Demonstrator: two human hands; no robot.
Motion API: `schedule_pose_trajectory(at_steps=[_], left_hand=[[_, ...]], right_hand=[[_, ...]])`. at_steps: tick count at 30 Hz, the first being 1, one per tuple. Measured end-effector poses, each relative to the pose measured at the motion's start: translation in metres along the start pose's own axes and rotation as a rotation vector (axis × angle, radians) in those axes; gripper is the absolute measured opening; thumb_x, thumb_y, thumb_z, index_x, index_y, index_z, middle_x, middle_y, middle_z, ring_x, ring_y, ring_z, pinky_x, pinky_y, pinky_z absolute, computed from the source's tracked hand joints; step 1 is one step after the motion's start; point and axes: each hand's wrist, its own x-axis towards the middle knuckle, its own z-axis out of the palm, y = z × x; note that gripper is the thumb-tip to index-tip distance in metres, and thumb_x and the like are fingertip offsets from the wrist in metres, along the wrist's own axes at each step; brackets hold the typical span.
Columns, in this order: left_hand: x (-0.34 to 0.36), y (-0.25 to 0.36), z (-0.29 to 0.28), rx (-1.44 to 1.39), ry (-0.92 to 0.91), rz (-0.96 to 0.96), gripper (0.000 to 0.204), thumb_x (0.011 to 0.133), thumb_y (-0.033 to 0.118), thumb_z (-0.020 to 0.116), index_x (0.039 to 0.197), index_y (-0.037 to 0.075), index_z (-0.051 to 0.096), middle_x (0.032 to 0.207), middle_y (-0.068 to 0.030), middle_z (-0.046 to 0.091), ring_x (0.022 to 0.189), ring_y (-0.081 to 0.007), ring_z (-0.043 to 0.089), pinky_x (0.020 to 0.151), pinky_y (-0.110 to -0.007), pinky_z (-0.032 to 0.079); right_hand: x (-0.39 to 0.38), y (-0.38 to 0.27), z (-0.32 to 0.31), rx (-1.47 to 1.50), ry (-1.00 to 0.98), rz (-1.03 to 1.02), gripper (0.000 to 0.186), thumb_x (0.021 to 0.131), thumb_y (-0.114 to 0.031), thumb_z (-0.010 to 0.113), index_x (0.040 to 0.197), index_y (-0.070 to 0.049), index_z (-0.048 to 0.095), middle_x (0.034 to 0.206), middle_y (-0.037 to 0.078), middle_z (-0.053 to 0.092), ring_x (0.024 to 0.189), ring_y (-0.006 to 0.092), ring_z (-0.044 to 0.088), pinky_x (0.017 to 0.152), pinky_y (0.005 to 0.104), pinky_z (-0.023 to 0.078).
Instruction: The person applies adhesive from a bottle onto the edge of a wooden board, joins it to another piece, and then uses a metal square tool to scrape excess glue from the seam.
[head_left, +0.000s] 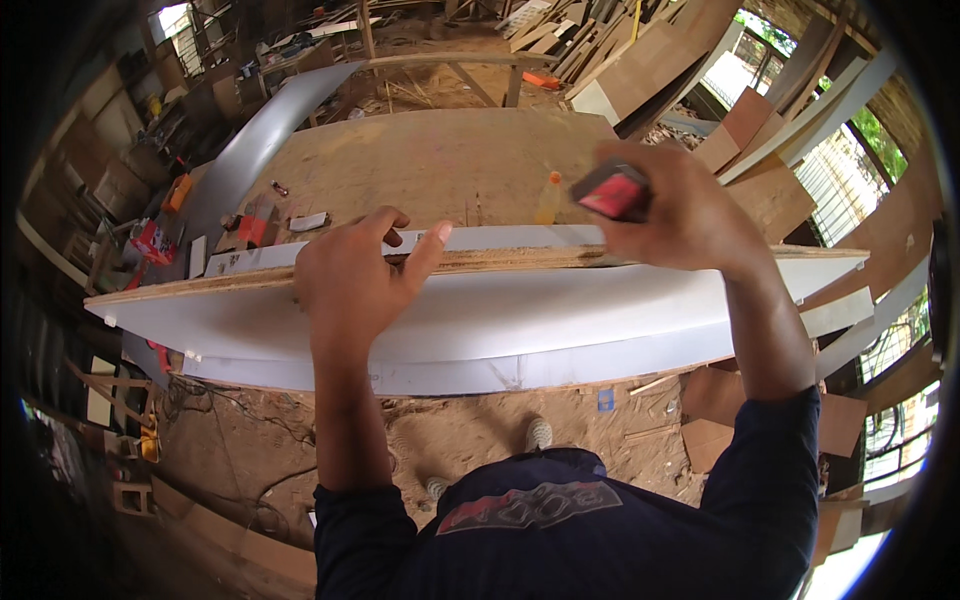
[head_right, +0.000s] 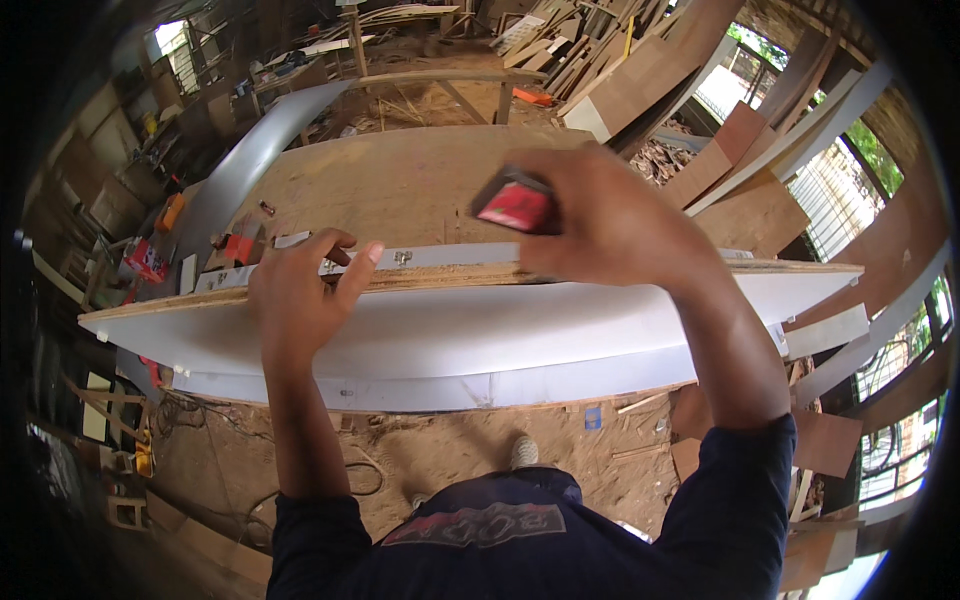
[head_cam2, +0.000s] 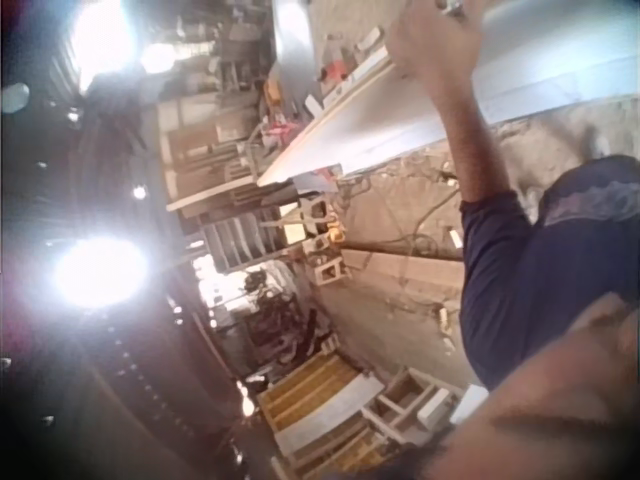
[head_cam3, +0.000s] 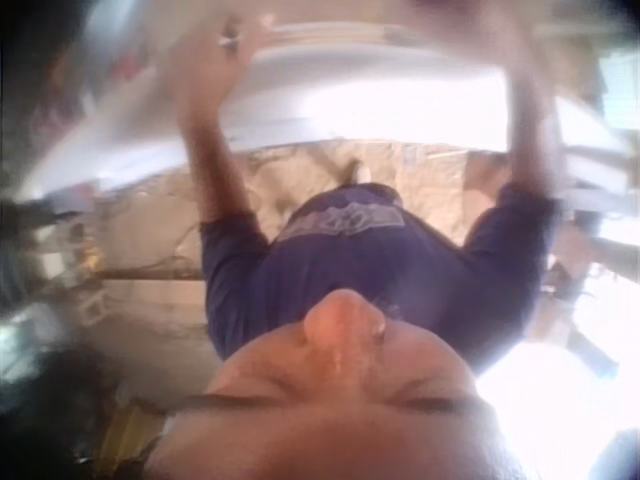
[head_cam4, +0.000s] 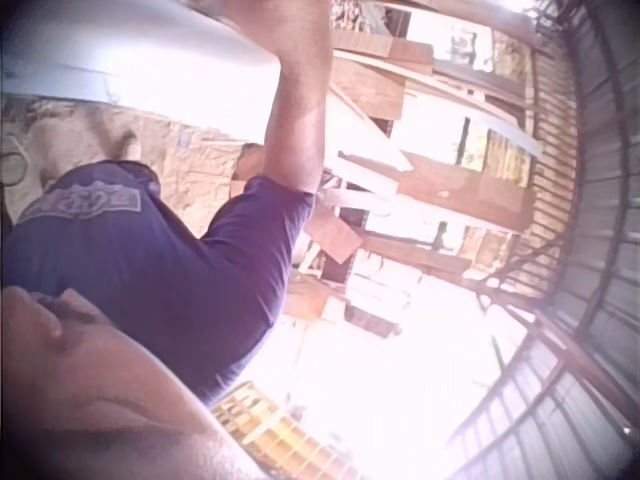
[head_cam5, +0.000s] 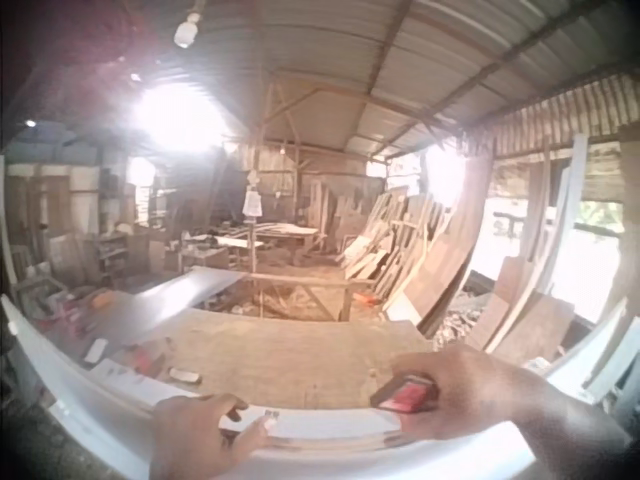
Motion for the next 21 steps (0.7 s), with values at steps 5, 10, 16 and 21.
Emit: schedule_pose_trajectory(at_steps=[5,10,16,21], left_hand=[[-0.001,0.004,-0.005,-0.033,-0.012,-0.013,0.048,0.092,0.055,0.070,0.097,0.008,0.078,0.079,-0.0072,0.076,0.068,-0.0284,0.071,0.068,-0.040,0.054],[0.000,0.001,-0.008,-0.052,-0.057,-0.032,0.050,0.092,0.055,0.070,0.099,0.006,0.078,0.081,-0.0103,0.077,0.073,-0.0294,0.073,0.071,-0.040,0.055],[-0.009,-0.001,-0.012,-0.111,-0.017,-0.054,0.058,0.088,0.064,0.070,0.093,0.006,0.076,0.073,-0.0115,0.074,0.070,-0.0318,0.074,0.066,-0.044,0.055],[-0.006,-0.001,-0.009,-0.056,0.032,-0.017,0.056,0.088,0.063,0.071,0.093,0.008,0.076,0.074,-0.0107,0.075,0.070,-0.0315,0.073,0.068,-0.044,0.055]], right_hand=[[0.016,-0.009,0.028,-0.060,-0.207,-0.093,0.039,0.079,-0.014,0.068,0.115,-0.001,0.068,0.087,0.021,0.072,0.085,0.0399,0.071,0.080,0.0463,0.055],[0.005,-0.002,0.016,0.010,-0.262,-0.098,0.040,0.080,-0.010,0.073,0.118,0.000,0.066,0.083,0.018,0.071,0.075,0.0304,0.070,0.069,0.0419,0.054],[-0.025,0.013,-0.051,0.006,0.056,-0.077,0.033,0.082,-0.009,0.078,0.113,-0.002,0.067,0.071,0.005,0.060,0.062,0.0123,0.057,0.058,0.0319,0.049],[-0.066,0.004,-0.146,-0.243,0.423,-0.074,0.022,0.088,-0.017,0.078,0.102,-0.005,0.066,0.072,0.000,0.060,0.059,0.0074,0.053,0.054,0.0269,0.041]])
